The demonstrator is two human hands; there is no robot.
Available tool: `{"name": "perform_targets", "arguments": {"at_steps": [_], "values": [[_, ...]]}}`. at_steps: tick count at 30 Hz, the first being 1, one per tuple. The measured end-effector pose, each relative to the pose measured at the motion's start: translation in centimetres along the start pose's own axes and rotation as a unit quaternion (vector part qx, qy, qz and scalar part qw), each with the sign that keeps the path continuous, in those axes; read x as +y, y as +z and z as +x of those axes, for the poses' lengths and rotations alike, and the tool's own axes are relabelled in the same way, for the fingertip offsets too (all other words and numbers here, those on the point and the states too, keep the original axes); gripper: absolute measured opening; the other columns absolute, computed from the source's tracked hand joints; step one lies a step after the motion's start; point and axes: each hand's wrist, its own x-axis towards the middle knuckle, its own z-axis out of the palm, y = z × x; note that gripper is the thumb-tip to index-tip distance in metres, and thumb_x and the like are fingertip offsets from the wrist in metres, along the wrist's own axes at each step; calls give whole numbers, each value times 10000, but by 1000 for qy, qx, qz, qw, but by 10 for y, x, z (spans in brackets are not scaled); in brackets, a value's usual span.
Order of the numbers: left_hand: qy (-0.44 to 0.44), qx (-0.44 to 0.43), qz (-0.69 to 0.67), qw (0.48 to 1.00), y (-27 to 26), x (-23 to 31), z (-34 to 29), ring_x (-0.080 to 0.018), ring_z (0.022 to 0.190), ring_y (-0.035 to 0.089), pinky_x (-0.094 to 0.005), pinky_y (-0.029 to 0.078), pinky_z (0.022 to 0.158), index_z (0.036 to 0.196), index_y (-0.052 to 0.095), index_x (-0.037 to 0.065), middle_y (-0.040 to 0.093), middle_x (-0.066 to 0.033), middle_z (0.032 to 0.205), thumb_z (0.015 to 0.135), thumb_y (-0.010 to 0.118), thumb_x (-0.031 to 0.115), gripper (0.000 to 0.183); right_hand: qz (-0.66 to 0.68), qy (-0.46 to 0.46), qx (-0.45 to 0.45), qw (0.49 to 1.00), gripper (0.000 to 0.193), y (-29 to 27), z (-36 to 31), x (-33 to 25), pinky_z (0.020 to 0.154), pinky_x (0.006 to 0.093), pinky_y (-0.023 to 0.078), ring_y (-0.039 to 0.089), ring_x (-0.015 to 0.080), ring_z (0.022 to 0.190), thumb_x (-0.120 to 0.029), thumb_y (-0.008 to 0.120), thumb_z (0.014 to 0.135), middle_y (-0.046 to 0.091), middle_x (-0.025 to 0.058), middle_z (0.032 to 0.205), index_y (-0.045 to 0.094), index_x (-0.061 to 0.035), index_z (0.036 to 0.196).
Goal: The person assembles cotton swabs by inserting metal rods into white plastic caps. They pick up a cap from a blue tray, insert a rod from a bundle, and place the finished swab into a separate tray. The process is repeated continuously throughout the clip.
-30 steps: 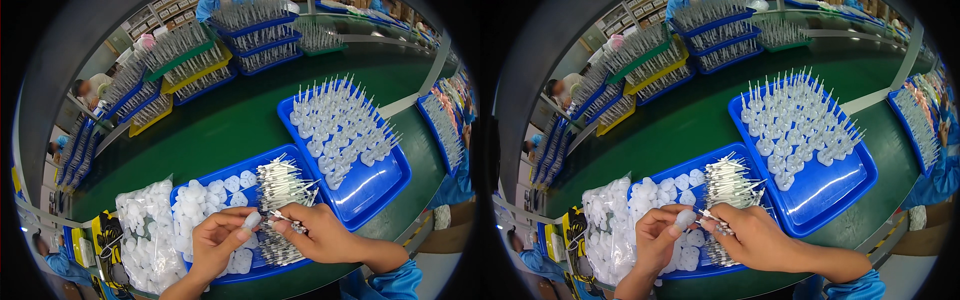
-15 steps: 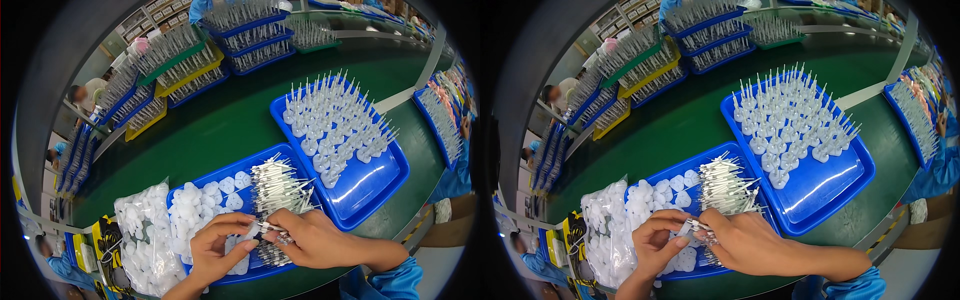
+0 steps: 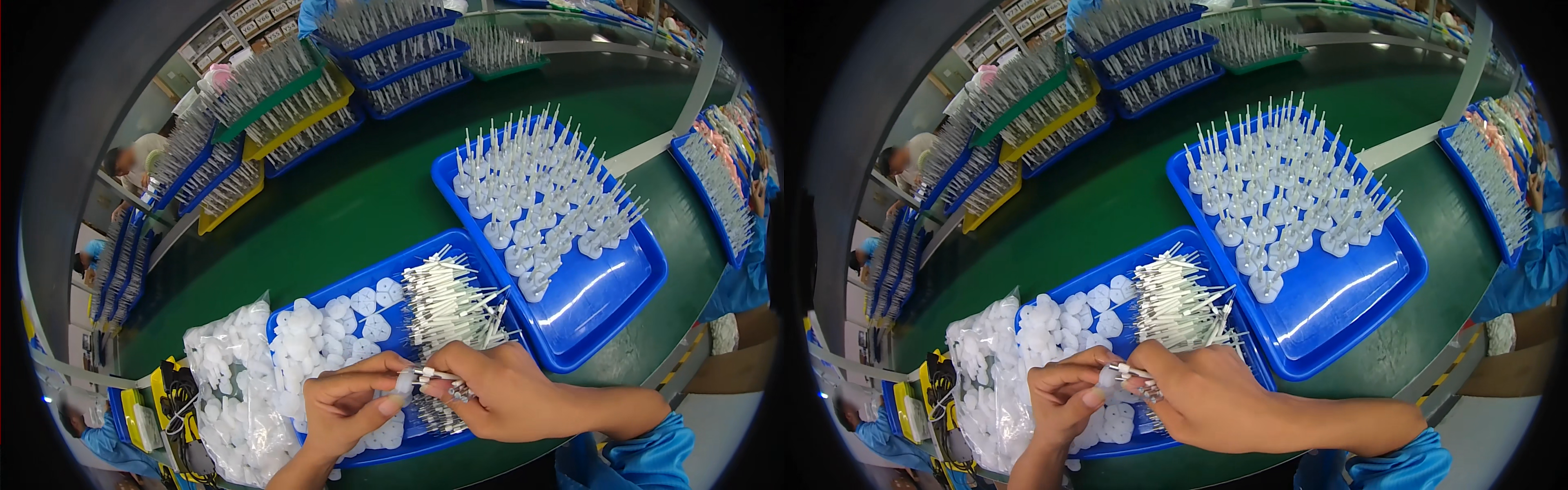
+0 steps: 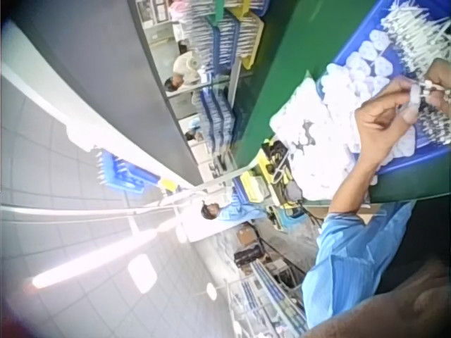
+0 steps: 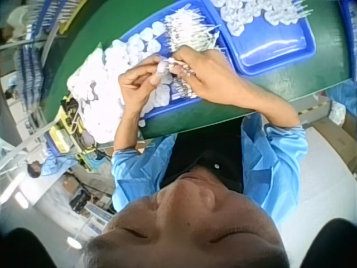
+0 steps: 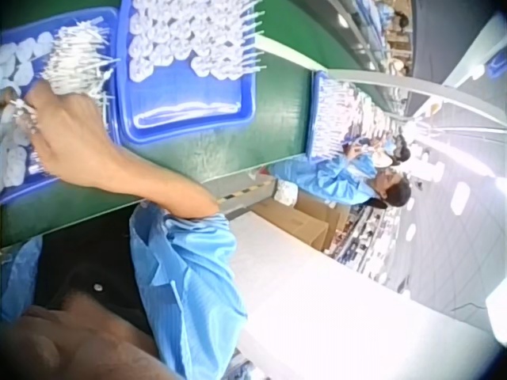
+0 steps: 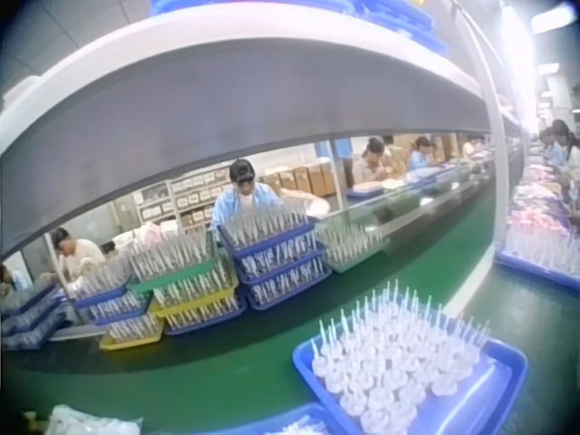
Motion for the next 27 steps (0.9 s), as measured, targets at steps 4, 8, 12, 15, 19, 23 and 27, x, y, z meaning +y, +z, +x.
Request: {"name": "perform_targets", "arguments": {"at_steps": [4,8,12,15,19,23,27], "values": [[-1,-2,40,999,3,2,1,-328,1111,633,-430,501,957,1064,709,-71,674,-268,1148,790,710,-152,286,-98,-68,40,992,153,4,-1,3,434,422,443,615,327,498,-108,632,913,612,149,596,522,-9,952],[-7,-11,84,996,0,2,-1,-323,1123,632,-441,489,981,1071,715,-61,679,-251,1169,769,729,-156,316,-138,-93,42,985,159,8,-1,4,418,406,439,616,311,492,-117,627,923,612,144,597,517,-2,938],[-8,-14,72,997,0,1,-1,-301,1108,643,-422,491,974,1073,718,-58,685,-243,1162,773,737,-141,312,-146,-76,27,986,281,11,-4,7,447,391,468,659,301,562,-13,700,791,651,120,691,549,-27,1028],[-9,-18,91,996,-1,-1,-2,-272,1086,654,-386,502,944,1059,724,-57,690,-233,1155,781,746,-112,284,-136,-66,16,988,290,12,-5,9,451,391,476,660,300,565,3,708,772,660,113,724,553,-30,1015],[12,-1,174,985,-1,3,1,-255,1054,669,-356,523,886,1014,730,-54,699,-213,1139,770,786,-56,251,-125,-70,14,990,301,12,1,9,506,399,500,674,321,637,25,687,769,664,138,782,561,-14,1039],[81,6,240,967,-5,6,2,-318,1079,669,-407,529,934,1057,697,-45,658,-232,1187,742,804,-51,332,-101,-172,53,978,363,4,14,19,563,411,510,670,334,708,37,676,738,657,161,846,570,2,1084],[112,23,244,963,0,10,2,-348,1095,669,-435,536,959,1127,661,-39,588,-258,1283,740,814,-34,416,-95,-125,41,987,372,0,8,10,596,379,529,677,308,712,32,687,745,672,150,895,587,-12,1100]]}}
